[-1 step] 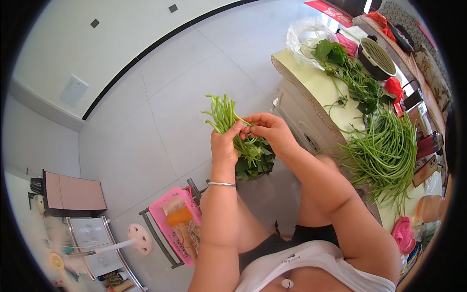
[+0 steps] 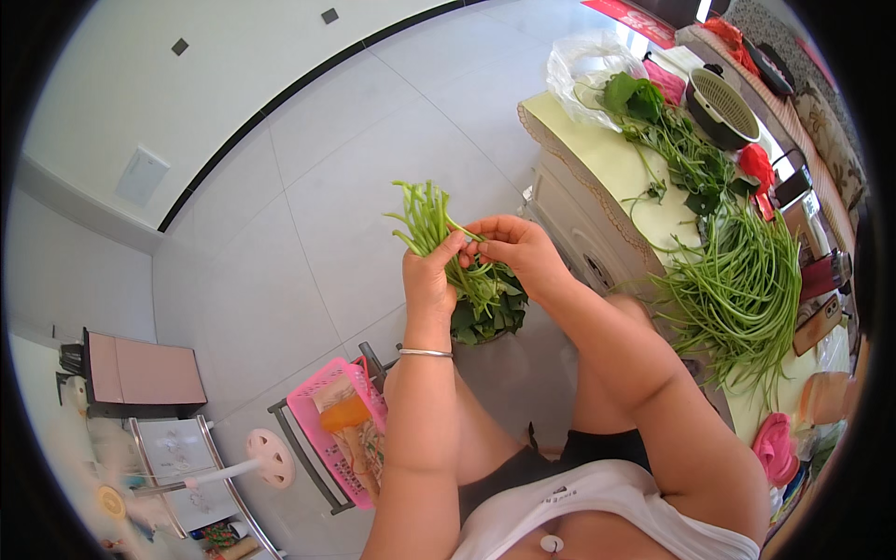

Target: The person picks leaves from stems by hand and sorts long green beans on a low coffee table.

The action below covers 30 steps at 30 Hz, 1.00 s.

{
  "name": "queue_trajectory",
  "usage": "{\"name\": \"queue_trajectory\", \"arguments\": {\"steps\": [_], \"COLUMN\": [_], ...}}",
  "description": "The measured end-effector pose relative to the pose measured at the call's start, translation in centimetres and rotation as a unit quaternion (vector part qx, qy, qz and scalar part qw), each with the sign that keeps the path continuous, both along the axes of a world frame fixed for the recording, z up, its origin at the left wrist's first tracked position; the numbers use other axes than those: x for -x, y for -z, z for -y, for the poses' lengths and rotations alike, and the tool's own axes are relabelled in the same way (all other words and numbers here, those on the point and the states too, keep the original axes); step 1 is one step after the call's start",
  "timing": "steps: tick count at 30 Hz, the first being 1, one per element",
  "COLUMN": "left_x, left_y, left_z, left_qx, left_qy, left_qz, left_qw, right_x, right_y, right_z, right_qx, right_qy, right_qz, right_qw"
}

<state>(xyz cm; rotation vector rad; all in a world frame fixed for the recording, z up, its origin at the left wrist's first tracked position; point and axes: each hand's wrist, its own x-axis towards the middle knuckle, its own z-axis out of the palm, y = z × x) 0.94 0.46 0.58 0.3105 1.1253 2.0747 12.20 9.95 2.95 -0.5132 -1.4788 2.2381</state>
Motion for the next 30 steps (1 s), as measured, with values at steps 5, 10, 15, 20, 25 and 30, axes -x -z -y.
{"name": "queue_trajectory", "arguments": {"steps": [5,10,15,20,25,30], "left_x": [0.5,1.4,1.0,0.7,-0.6,-0.4], "left_y": [0.3,0.3,0.3,0.3,-0.2,-0.3], "left_z": [0.3,0.6,0.6,0.9,0.5,0.5], "left_qx": [-0.037,-0.05,-0.045,-0.057,-0.051,-0.049], "left_qy": [-0.029,-0.074,-0.003,0.007,0.007,0.002], "left_qz": [0.012,0.078,0.072,0.018,-0.056,-0.08], "left_qw": [0.999,0.993,0.996,0.998,0.997,0.996], "right_x": [-0.6,-1.0,-0.6,0.0,1.0,1.7], "right_y": [1.0,1.7,2.6,1.8,2.2,2.9], "right_z": [-2.0,-3.0,-2.5,-1.7,-1.8,-2.3], "right_qx": [-0.053,-0.077,-0.216,-0.354,-0.351,-0.254], "right_qy": [-0.079,-0.111,-0.066,0.055,0.144,0.15], "right_qz": [0.088,0.142,0.165,0.208,0.207,0.173], "right_qw": [0.992,0.981,0.96,0.91,0.902,0.94]}}
